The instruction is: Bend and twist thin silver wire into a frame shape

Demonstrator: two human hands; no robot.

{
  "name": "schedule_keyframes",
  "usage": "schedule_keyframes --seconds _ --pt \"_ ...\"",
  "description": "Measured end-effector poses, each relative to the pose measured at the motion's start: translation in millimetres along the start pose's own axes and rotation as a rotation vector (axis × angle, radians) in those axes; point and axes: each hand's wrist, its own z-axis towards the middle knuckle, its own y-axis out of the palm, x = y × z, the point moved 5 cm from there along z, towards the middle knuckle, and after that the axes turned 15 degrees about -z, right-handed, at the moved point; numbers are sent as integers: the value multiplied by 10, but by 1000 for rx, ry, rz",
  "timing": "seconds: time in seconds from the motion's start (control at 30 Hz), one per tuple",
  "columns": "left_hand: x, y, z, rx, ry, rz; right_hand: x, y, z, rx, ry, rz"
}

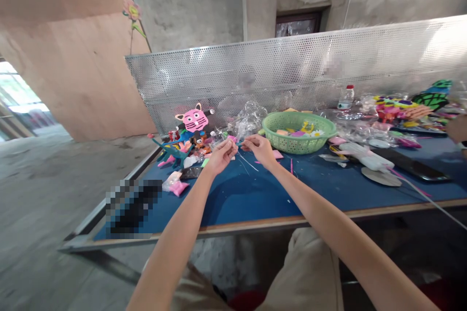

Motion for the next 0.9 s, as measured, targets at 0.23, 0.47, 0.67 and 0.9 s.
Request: schedule_keyframes --seconds 0.23,0.47,0.67,0.9 --pt "20 39 -2 -88 15 -110 8 108 -56 -119 73 56" --pt "17 138 -50 -80 26 -142 1 256 -117 -235 149 188" --pt "19 162 -86 -56 -23 -123 70 270 -111 -306 227 249" --pt "33 144 -76 -86 -17 -101 123 281 -140 -414 296 277"
